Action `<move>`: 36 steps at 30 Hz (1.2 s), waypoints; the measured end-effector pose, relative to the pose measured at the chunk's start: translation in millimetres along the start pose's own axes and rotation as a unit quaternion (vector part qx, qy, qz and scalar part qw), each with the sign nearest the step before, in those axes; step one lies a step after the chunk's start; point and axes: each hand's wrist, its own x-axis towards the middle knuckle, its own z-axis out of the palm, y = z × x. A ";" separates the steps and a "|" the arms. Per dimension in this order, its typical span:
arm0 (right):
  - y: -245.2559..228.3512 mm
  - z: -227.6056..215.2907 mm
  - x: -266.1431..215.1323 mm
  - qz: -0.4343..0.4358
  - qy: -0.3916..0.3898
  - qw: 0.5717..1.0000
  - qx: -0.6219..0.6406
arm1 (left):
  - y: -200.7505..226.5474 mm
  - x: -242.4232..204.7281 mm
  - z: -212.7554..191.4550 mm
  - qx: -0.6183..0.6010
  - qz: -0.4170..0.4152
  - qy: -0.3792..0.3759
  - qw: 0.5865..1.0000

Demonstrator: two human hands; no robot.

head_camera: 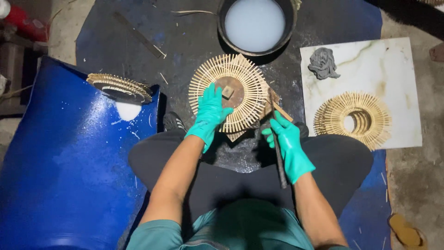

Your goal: The recorder is assembling and refining circular bamboo furniture components using tools and glue.

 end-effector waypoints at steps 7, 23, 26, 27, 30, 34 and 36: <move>7.5 -3.3 -20.7 0.003 0.021 0.999 -0.035 | 27.9 -11.6 -1.4 -0.002 -0.075 -0.019 0.997; 76.5 -12.7 6.9 -0.057 0.040 0.879 -0.471 | 40.5 -10.8 -1.9 -0.018 -0.112 -0.038 0.993; 79.4 -5.7 10.8 -0.129 0.009 0.766 -0.630 | 38.3 -12.4 -1.2 -0.019 -0.114 -0.046 0.992; 69.8 1.2 8.6 -0.115 -0.021 0.757 -0.643 | 36.4 -11.0 -0.3 -0.017 -0.109 -0.041 0.993; 44.9 0.5 17.1 -0.227 -0.023 0.816 -0.531 | 36.7 -12.6 -2.7 -0.022 -0.105 -0.037 0.994; 1.5 6.8 68.7 -0.275 0.034 0.933 -0.227 | 33.2 -13.0 -0.7 -0.016 -0.106 -0.048 0.993; -19.3 9.6 91.2 -0.061 -0.010 0.997 -0.038 | 33.2 -13.8 -2.5 -0.012 -0.089 -0.025 0.996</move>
